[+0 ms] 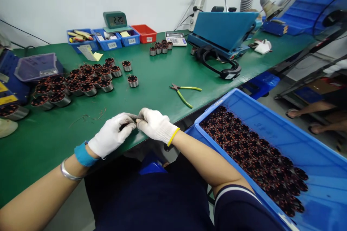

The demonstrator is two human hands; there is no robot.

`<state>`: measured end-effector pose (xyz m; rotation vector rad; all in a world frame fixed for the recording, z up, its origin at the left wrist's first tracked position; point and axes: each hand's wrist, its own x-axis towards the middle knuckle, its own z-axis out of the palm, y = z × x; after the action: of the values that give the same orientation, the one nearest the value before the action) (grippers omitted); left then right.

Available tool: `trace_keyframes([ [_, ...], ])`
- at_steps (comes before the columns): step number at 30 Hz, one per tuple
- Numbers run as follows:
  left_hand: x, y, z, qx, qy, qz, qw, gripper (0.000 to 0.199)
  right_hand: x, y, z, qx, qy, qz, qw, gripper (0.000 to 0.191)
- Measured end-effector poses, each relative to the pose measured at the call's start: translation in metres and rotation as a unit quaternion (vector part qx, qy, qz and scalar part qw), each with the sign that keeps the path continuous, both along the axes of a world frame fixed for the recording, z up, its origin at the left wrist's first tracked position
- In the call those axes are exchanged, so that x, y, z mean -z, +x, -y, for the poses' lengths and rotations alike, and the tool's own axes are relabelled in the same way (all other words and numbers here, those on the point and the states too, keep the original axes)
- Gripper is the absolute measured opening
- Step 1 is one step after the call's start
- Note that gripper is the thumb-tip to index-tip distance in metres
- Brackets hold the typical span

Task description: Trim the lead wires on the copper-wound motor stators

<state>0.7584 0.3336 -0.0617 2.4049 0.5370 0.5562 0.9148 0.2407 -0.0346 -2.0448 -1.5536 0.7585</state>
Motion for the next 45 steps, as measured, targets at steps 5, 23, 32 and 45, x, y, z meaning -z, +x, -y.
trace_keyframes([
  [5, 0.0, 0.0, -0.001, -0.012, 0.032, -0.007, 0.999, 0.011, -0.001, 0.005, 0.021, -0.023, 0.071, -0.033, 0.997, 0.014],
  [23, -0.004, -0.004, -0.005, 0.005, 0.026, 0.001, 1.0, 0.015, 0.024, -0.001, 0.001, -0.039, 0.219, -0.011, 0.975, 0.009],
  [32, -0.013, -0.002, 0.0, -0.049, -0.113, -0.024, 0.992, 0.016, 0.036, -0.015, 0.001, 0.004, 0.267, 0.063, 0.962, 0.008],
  [45, -0.028, -0.009, -0.017, -0.086, -0.295, 0.0, 0.952, 0.036, 0.04, -0.002, 0.005, -0.139, 0.357, 0.085, 0.92, 0.032],
])
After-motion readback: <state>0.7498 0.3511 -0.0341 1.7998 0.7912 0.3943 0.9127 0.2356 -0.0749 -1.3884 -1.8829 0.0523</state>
